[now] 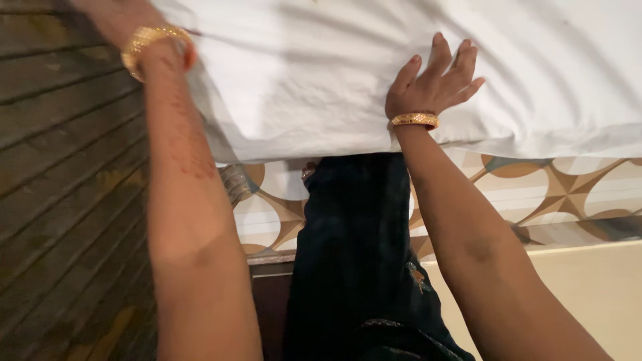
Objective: The person spreads a white sheet across a mattress and folds a white cloth over two pillows by hand.
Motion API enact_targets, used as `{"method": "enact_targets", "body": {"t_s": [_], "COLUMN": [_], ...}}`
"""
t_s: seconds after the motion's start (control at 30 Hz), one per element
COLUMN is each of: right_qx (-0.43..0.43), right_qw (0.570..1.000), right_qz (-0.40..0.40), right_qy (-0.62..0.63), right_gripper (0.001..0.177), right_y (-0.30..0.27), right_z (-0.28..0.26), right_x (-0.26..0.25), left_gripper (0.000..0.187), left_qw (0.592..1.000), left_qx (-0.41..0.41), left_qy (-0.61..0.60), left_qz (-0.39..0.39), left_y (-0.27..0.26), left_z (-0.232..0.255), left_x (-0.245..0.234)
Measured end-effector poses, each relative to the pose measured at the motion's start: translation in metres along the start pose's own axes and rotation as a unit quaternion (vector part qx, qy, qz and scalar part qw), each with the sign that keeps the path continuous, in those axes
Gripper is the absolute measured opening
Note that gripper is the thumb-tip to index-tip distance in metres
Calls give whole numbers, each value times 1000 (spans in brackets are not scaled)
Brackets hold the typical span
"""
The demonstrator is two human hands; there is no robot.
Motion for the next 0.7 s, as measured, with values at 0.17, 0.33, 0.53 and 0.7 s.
{"method": "enact_targets", "body": {"t_s": [0.17, 0.33, 0.53, 0.7], "right_qx": [-3, -2, -11, -4], "right_qw": [1000, 1000, 1000, 1000], "right_qz": [8, -7, 26, 21], "right_qy": [-13, -11, -11, -4], "right_gripper": [48, 51, 48, 47], "right_y": [1, -1, 0, 2], "right_z": [2, 3, 0, 0], "right_x": [1, 5, 1, -2], "left_gripper": [81, 79, 69, 65], "left_qw": [980, 974, 964, 959], "left_qx": [-20, 15, 0, -13], "left_qy": [-174, -211, -262, -283], "left_qz": [-98, -80, -44, -3], "left_y": [-120, -197, -198, -198], "left_z": [67, 102, 102, 105], "left_x": [-21, -64, -59, -55]}}
Point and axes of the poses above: each hand's wrist, its own y-axis towards the middle knuckle, its own x-axis out of the palm, z = x × y, the point moved 8 cm from there along y, towards the middle knuckle, and after that the axes turned 13 degrees about -x, right-handed, at the moved point
